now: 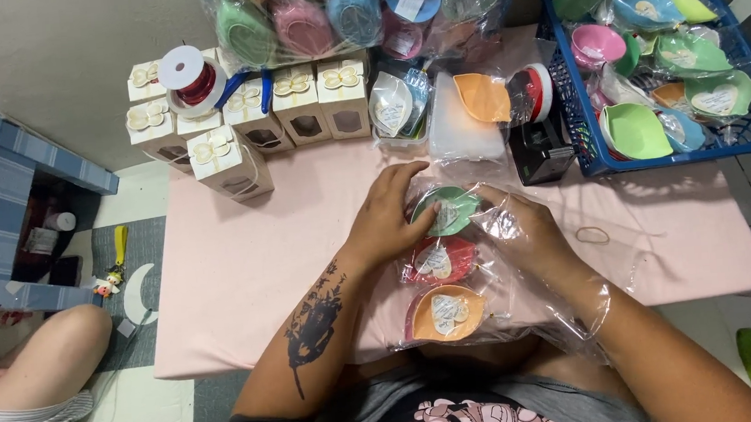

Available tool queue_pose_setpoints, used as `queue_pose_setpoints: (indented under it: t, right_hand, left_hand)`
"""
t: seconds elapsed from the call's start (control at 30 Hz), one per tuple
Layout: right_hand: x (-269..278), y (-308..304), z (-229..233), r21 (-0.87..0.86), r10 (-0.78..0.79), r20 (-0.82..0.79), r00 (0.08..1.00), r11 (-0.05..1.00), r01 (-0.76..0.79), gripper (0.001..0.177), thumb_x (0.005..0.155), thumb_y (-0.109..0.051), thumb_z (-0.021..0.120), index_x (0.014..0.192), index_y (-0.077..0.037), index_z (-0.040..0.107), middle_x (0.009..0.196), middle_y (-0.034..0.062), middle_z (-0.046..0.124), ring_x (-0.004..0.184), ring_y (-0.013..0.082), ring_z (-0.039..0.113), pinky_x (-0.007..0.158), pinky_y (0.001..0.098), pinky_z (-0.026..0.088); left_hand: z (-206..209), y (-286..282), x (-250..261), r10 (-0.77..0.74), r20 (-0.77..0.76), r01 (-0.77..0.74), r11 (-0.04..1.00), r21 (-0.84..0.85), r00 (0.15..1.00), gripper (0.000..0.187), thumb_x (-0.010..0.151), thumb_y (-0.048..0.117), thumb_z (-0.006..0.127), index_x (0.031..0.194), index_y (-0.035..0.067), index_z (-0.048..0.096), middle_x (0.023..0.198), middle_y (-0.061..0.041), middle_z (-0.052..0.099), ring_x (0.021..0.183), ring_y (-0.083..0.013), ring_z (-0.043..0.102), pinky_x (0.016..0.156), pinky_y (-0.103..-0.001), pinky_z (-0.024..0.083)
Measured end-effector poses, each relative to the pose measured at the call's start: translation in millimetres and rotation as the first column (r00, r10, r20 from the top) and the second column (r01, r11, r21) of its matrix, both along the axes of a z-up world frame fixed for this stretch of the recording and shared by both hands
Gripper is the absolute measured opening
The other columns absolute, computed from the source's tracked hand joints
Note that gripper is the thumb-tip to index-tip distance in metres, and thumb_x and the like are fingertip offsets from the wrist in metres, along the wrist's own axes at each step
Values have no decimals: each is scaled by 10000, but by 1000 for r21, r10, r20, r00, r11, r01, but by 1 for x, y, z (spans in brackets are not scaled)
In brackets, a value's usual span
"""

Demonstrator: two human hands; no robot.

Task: Packing small heart-shaped plastic containers and paper labels into a clear plastic bag on a low table.

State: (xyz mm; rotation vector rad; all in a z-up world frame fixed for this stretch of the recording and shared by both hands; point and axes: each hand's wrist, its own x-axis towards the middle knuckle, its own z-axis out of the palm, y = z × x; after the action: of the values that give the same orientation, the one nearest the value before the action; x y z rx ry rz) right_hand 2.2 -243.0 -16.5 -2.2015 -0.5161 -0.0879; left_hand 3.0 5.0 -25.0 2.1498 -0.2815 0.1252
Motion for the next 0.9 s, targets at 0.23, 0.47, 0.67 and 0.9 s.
queue_pose_setpoints:
  t: [0.23, 0.47, 0.67, 0.9]
  right_hand:
    - [3, 21, 3, 34, -134, 87, 987, 991, 132, 477, 863, -437, 830, 1264, -190, 757, 1083, 80, 774, 950, 287, 762, 879, 432, 579]
    - [14, 2, 17, -199, 45, -312, 949, 974, -112, 609, 822, -474, 778, 1354, -247, 584, 1144, 99, 761, 1117, 368, 734, 1002, 484, 569]
    - [19, -1, 11, -266, 90, -298, 950, 948, -173, 796, 794, -583, 768, 1450, -236, 482, 1227, 143, 701, 1135, 417, 699, 993, 504, 560]
    - [19, 14, 35, -441, -83, -413, 907, 890, -119, 499, 897, -606, 594, 1351, -470, 440, 1370, -127, 598, 1233, 252, 680, 1090, 433, 529]
  left_hand:
    - [-29, 9, 13, 61, -18, -61, 998, -15, 998, 417, 990, 327, 690, 1396, 247, 643, 1280, -125, 674, 1258, -385, 665, 1078, -530, 531]
    - [-17, 4, 9, 36, -44, -38, 998, -59, 998, 395, 1025, 312, 632, 1402, 206, 684, 1216, -190, 755, 1198, -414, 701, 1034, -548, 555]
    - [-24, 3, 8, 9, 163, -25, 995, 94, 987, 414, 1080, 361, 585, 1429, 147, 647, 1410, -198, 652, 1299, -417, 638, 1103, -538, 516]
    - [-11, -1, 0, -97, 147, 60, 970, 235, 984, 532, 1032, 357, 645, 1525, 168, 573, 1558, -186, 546, 1429, -437, 512, 1194, -559, 423]
